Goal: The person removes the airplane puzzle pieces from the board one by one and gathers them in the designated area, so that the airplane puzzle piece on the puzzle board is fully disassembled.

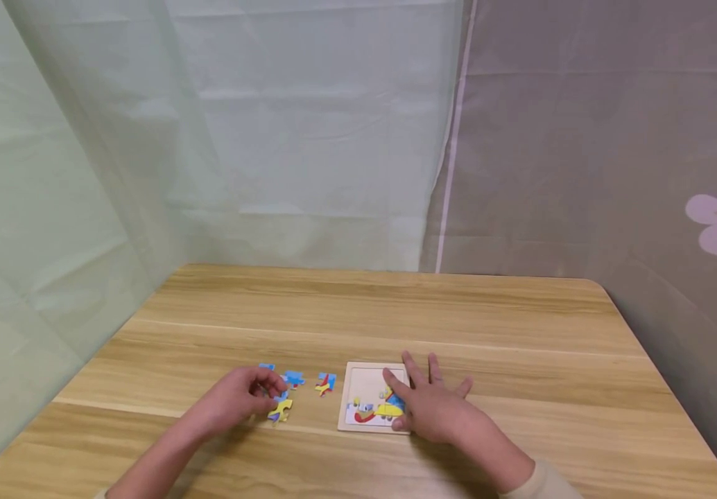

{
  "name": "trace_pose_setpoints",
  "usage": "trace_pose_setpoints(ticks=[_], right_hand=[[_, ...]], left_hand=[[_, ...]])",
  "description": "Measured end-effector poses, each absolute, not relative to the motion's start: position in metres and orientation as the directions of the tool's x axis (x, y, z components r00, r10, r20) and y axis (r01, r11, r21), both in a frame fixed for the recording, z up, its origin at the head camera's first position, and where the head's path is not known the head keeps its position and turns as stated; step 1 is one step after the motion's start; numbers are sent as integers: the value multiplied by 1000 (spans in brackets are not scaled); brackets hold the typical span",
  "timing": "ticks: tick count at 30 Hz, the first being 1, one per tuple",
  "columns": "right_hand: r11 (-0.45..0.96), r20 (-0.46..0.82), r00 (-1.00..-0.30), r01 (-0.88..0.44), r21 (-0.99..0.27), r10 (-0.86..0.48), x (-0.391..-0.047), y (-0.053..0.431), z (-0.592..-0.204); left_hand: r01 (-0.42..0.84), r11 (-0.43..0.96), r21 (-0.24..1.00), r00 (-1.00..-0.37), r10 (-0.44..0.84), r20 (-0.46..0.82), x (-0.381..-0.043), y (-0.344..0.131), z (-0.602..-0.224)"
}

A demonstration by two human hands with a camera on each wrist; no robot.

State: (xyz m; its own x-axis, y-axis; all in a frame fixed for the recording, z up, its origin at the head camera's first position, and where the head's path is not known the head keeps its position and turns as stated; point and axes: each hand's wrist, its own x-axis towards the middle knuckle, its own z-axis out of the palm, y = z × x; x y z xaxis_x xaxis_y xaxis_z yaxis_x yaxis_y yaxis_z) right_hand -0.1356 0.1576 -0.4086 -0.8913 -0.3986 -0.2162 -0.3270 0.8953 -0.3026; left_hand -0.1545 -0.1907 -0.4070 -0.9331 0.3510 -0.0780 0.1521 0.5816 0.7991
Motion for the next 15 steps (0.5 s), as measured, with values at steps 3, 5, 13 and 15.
trace_pose_setpoints(ticks=[3, 5, 13, 15], right_hand=[[893, -211, -891, -330, -306, -401, -135, 158, -409], [892, -208, -892, -329, -310, -401, -135, 158, -409], [887, -201, -895, -320, -333, -398, -135, 157, -407], [888, -207, -896, -312, -337, -393, -135, 156, -407]], left_hand=[[147, 581, 800, -937, 342, -76, -154, -191, -407], [135, 585, 800, -942, 326, -80, -155, -190, -407], [99, 568, 817, -953, 291, -87, -154, -184, -405], [111, 566, 817, -950, 301, -80, -155, -182, -405]])
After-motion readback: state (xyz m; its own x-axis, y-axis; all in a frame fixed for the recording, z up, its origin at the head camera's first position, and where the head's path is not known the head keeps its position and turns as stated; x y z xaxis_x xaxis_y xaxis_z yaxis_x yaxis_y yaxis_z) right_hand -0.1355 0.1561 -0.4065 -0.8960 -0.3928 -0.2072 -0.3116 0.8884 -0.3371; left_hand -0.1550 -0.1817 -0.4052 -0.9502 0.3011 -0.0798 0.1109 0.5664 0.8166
